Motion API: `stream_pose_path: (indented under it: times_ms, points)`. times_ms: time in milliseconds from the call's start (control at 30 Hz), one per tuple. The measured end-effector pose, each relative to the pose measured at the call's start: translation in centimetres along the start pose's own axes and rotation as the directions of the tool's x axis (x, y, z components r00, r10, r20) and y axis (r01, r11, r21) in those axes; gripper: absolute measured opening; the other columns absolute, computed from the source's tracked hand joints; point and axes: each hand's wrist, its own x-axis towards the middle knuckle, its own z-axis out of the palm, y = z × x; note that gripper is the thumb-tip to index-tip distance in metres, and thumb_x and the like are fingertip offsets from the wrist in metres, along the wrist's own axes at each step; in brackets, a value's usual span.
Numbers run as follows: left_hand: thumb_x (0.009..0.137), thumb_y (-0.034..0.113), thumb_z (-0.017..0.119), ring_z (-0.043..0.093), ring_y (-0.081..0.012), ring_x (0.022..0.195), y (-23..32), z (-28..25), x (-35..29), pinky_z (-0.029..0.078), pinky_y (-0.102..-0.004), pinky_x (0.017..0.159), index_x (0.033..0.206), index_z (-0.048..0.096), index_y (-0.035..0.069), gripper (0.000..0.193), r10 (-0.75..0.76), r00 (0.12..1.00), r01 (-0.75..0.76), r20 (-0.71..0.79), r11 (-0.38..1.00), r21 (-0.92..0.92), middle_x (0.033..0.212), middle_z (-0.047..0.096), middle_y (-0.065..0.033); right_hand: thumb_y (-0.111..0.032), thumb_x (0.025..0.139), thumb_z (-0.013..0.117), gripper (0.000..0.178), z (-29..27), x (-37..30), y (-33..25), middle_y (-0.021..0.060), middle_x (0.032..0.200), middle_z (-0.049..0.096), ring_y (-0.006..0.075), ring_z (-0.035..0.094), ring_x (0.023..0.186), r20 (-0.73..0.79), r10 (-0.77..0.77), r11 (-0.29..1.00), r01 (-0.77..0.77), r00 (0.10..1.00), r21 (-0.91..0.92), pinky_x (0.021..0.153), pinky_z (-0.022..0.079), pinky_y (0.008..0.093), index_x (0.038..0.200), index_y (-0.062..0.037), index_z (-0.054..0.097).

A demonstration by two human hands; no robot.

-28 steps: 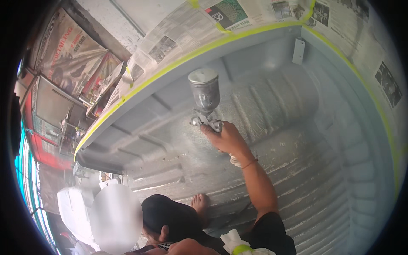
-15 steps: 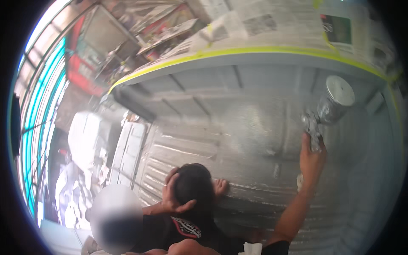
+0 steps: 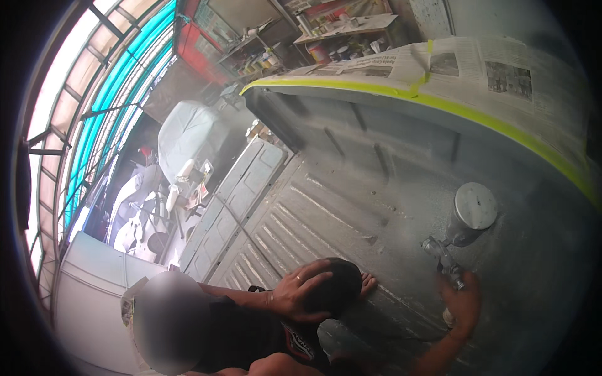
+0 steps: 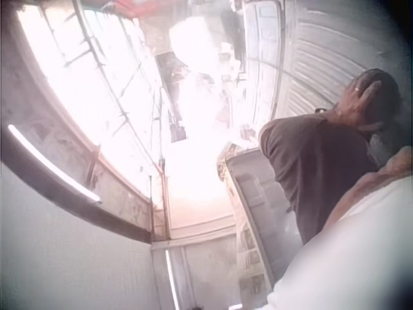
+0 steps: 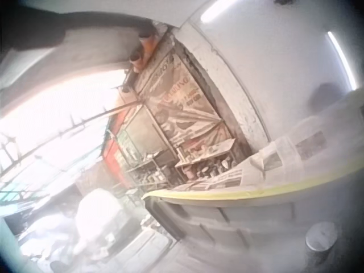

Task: The person is using a spray gun to apply a silver paint coating to the interior bed of a pickup truck.

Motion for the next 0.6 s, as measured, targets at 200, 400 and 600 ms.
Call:
stream_pose_path:
  times_ms: [200,400,600]
  points:
    - [0.078,0.038,0.072,0.042,-0.0432,0.13,3.3,-7.6,1.9,0.04,-0.0507,0.104,0.14,0.037,0.004,0.079,-0.187,0.931,0.189,0.315,0.982,0.026,0.143,0.036,-0.0243,-0.024,0.075,0.077,0.039,4.3,0.0,-6.0,0.0187,0.079,0.062,0.0308,0.064,0.076,0.369,-0.166,0.96,0.236,0.915,-0.153,0.069,0.049,0.0392,0.102,0.0006,0.064]
    - [0.078,0.033,0.068,0.036,-0.0408,0.135,5.8,-13.2,-0.4,0.038,-0.0503,0.106,0.143,0.033,0.009,0.078,-0.462,0.677,0.486,0.574,0.865,0.124,0.143,0.037,-0.021,-0.02,0.075,0.073,0.044,8.7,-4.7,-14.4,0.0245,0.094,0.066,0.0425,0.063,0.094,0.645,-0.007,0.951,0.205,0.764,-0.233,0.08,0.049,0.0485,0.117,-0.0084,0.065]
    - [0.082,0.034,0.064,0.038,-0.043,0.133,6.1,-15.8,-6.2,0.034,-0.0509,0.108,0.142,0.036,0.007,0.071,-0.708,0.585,0.683,0.397,0.693,0.23,0.143,0.037,-0.0241,-0.017,0.073,0.072,0.048,10.9,-7.5,-19.9,0.0235,0.096,0.067,0.0417,0.063,0.093,0.643,-0.006,0.913,0.266,0.766,-0.308,0.08,0.05,0.0468,0.12,-0.0105,0.064]
